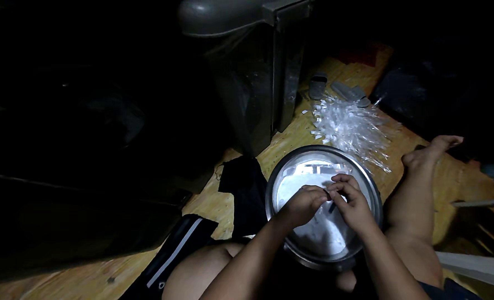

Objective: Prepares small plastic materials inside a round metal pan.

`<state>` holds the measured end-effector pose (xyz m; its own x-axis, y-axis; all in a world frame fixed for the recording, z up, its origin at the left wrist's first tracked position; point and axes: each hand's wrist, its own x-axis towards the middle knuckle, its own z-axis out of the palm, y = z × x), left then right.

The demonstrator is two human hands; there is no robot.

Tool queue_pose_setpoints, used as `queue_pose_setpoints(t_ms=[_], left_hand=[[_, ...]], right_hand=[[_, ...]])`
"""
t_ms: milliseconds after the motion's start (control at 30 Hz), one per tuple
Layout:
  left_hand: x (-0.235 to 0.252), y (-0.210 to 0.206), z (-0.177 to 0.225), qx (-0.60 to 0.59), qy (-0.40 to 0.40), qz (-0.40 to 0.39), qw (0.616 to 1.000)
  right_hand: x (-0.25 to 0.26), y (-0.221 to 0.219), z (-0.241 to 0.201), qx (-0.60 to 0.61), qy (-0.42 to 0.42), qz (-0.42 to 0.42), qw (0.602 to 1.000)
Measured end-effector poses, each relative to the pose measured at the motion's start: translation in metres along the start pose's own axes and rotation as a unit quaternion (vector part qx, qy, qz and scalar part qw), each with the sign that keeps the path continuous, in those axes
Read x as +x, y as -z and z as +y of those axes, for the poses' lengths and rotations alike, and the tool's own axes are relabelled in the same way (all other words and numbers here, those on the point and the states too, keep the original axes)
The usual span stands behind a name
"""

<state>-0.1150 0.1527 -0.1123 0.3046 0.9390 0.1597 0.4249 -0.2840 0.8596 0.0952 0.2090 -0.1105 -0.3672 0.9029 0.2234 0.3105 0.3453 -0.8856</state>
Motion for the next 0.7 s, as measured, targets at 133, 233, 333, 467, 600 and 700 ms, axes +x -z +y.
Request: queue_pose_setpoints(t_ms=[133,233,333,467,600,700], left_hand=[[0.000,0.002,-0.003,0.008,-0.010,0.000,1.000],[0.000,0.001,-0.002,0.036,-0.012,-0.020,0.999],[0.000,0.000,-0.005,0.033,-0.011,-0.025,0.999],[0.000,0.000,-0.011,0.048,-0.007,-0.047,0.998],[-0.001,-0.002,-0.011,0.022,-0.006,-0.030,0.999],[0.001,0.001,-0.002,-0.013,-0.008,0.007,1.000]], right_hand=[[-0.005,-0.003,0.008,-0.073,0.014,-0.026,0.997],[-0.005,-0.006,0.007,-0.114,0.024,-0.034,0.993],[-0.003,-0.008,0.002,-0.122,0.039,-0.027,0.991],[0.000,-0.005,-0.004,-0.074,0.046,-0.001,0.996],[0.002,-0.001,-0.008,-0.040,0.023,-0.002,0.999],[0.001,0.000,-0.007,-0.023,0.001,-0.008,1.000]])
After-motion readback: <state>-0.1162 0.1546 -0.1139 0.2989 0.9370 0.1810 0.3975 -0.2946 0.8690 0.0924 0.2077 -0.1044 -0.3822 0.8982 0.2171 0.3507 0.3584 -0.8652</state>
